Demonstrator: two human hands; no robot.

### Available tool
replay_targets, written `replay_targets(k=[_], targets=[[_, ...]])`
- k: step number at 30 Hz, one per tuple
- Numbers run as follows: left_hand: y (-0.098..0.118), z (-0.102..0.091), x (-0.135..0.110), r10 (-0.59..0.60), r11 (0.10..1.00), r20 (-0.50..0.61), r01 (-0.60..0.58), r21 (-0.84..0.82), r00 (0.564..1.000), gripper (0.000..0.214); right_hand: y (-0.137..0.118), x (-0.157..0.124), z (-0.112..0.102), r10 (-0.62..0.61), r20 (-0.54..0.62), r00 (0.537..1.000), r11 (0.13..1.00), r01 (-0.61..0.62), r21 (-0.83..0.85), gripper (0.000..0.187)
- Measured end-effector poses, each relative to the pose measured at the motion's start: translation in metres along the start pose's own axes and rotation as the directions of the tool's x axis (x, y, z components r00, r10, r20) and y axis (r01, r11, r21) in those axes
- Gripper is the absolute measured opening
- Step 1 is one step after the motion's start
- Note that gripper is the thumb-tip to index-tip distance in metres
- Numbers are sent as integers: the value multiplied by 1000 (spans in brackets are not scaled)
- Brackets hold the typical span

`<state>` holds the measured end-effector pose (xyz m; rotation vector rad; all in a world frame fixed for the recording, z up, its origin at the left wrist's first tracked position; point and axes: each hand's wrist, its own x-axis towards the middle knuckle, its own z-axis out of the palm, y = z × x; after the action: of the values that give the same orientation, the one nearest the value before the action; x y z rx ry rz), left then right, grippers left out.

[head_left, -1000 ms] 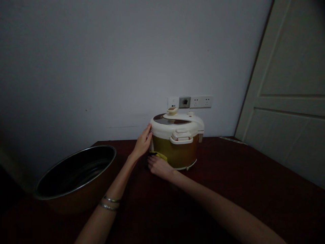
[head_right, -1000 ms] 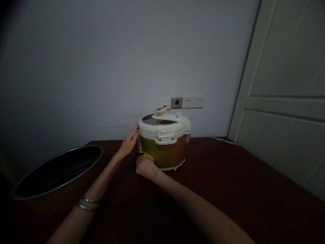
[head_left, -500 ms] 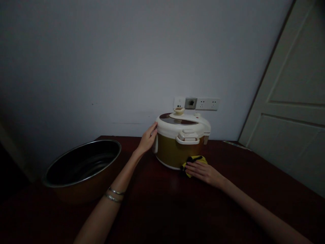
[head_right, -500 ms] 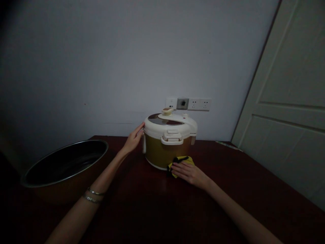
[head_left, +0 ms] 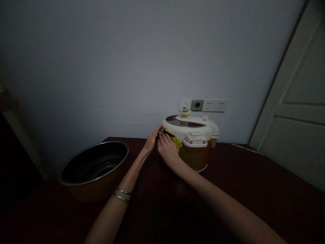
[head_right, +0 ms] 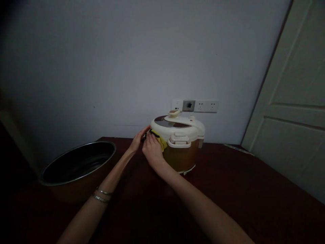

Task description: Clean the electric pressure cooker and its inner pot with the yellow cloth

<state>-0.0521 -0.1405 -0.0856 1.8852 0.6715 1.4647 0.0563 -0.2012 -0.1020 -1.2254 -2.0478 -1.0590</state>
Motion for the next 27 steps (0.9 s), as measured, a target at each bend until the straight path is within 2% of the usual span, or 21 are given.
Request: replay_targets(k=[4,8,11,13,15,17,20,22,24,27], targets=[[-3,-1,0,-19,998,21,20,-60,1000,52,-7,-27,11,-47,52,998,999,47,5,36],[1,1,-2,-72,995,22,73,-70,997,53,-15,-71,20,-132,251,959,987,104,122,32],[4,3,-3,-70,997,1,70,-40,998,53,-19,-91,16,-186,366,912,967,105,231,26],[6,5,-3,-66,998,-29,66,-19,997,52,-17,-95,3,-186,372,909,951,71,302,26],[11,8,-2,-48,999,-93,50,15,995,48,-12,-91,-17,-119,339,933,918,-27,397,34],[22,12,-1,-5,999,-179,13,43,984,42,-3,-82,-42,2,270,963,857,-140,495,39],[50,16,-5,52,997,-228,-62,-36,972,36,16,-64,-85,164,58,985,793,-166,587,33],[72,18,-11,53,986,-126,-72,-151,991,38,31,-55,-111,280,-82,957,770,-173,614,26],[92,21,-19,69,975,42,-58,-216,997,37,45,-49,-129,375,-176,910,740,-180,648,22],[112,32,-30,91,975,267,-31,-219,959,42,61,-47,-139,459,-212,863,648,-162,745,18]])
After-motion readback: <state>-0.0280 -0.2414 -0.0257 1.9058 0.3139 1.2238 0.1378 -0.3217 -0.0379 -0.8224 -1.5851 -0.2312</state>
